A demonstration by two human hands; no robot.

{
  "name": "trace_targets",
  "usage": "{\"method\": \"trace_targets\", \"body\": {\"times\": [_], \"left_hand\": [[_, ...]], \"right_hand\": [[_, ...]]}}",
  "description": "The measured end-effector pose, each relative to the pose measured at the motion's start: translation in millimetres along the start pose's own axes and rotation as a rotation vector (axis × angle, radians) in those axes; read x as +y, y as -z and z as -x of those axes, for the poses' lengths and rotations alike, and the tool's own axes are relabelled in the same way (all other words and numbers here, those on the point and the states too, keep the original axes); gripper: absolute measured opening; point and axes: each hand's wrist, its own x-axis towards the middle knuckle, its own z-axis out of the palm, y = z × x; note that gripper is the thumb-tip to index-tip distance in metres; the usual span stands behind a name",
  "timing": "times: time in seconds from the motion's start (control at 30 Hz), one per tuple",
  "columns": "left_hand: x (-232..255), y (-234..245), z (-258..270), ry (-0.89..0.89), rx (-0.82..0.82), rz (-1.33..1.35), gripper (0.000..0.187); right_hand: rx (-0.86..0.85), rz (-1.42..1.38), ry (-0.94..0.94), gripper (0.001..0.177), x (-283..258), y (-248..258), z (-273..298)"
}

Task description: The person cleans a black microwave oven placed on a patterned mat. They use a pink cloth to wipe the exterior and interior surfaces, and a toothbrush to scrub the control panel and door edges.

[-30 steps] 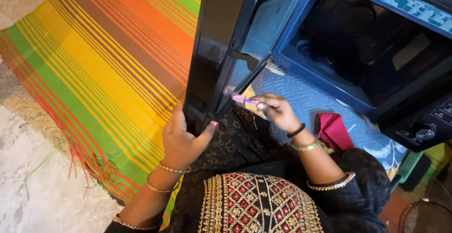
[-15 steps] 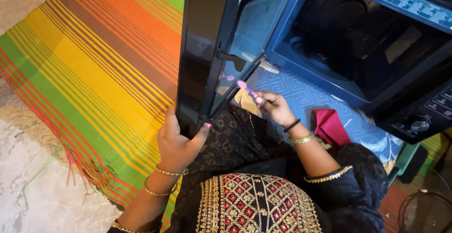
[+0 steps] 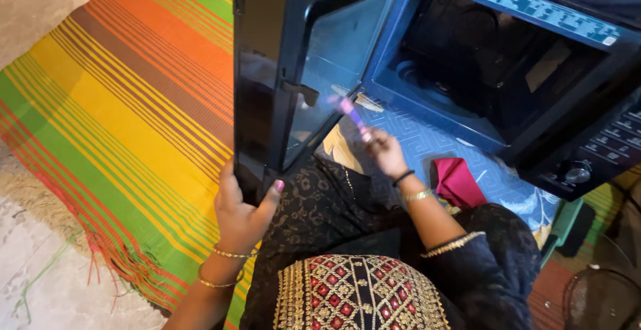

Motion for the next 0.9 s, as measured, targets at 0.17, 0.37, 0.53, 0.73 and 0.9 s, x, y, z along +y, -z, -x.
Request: {"method": "trace_targets", "body": {"times": [0.17,0.37,0.53,0.73,0.9], "left_hand": [[-8,7,6,-0.134,0.034,-0.104,0.071],[-16,3,14,-0.299,0.107,-0.154,0.075],[-35,-15,31,-0.309,0.143,-0.192,0.087],[-156,-50,95,-0.765,0.048,-0.643,0.082],[-162,-129,109,-1.000,-0.081,-0.298,0.066]], "right_hand": [[0.298,-0.248,-0.148,0.026,-16,49,-9],[0.308,-0.376,-0.122,0.031,-68,69,1],[0.296,-0.305,-0.216,0.030,-73,67,0],[0.159,-0.225,-0.295,0.028,-48,52,-5],[0.069,-0.169,-0.302,0.031,-40,33,-8]]}}
